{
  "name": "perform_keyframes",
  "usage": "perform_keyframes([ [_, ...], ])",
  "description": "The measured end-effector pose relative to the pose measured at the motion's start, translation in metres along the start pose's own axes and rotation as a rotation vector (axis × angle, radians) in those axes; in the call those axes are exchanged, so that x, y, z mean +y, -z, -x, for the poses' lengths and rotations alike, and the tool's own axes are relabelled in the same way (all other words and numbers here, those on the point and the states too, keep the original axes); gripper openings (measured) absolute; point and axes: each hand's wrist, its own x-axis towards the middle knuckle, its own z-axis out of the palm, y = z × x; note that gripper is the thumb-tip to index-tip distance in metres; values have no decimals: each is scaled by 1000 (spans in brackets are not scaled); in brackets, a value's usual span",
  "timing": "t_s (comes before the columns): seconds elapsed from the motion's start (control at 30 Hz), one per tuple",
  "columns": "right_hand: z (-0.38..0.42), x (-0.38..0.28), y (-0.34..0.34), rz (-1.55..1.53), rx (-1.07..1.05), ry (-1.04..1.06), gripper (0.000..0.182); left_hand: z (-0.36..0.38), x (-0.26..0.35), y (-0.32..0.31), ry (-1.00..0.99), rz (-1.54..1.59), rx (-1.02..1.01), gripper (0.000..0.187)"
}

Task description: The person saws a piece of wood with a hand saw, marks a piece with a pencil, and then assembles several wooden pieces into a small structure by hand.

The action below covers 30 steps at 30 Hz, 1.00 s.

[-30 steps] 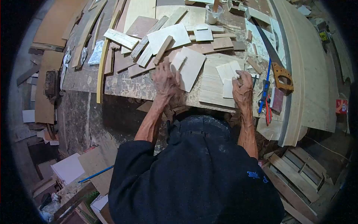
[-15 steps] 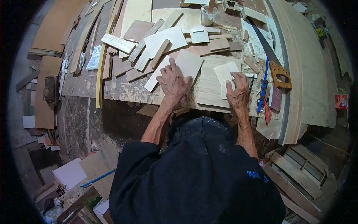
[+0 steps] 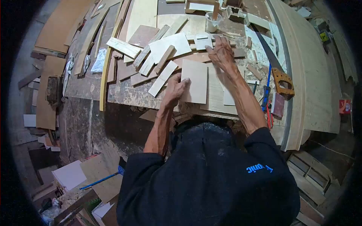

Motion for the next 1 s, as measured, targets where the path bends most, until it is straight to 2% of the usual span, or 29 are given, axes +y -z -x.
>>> perform_keyframes([
  [0.03,-6,-5,-3,10,-28,-23,62,5,0,-7,50,-22,43,25],
  [0.17,-22,-11,-13,38,-176,-76,72,-1,-28,-17,-61,-101,66,29],
  [0.3,-29,-14,-9,20,-249,-125,71,10,-2,-21,-7,-194,91,35],
  [0.43,-27,-10,-16,38,-160,-83,67,5,-9,-24,17,-163,140,36],
  [0.47,-27,-9,-17,34,-150,-87,65,1,-14,-20,28,-192,99,40],
  [0.6,-26,-10,-17,24,-111,-106,59,3,-6,-26,-81,-189,133,48],
  [0.73,-26,-7,-17,-22,-86,-125,53,5,-4,-34,-84,-120,124,54],
  [0.83,-27,-3,-14,-79,-146,-194,53,2,-8,-34,-119,-287,123,56],
  [1.0,-32,7,-20,-82,-183,-182,53,-3,-16,-33,-248,-288,110,61],
])
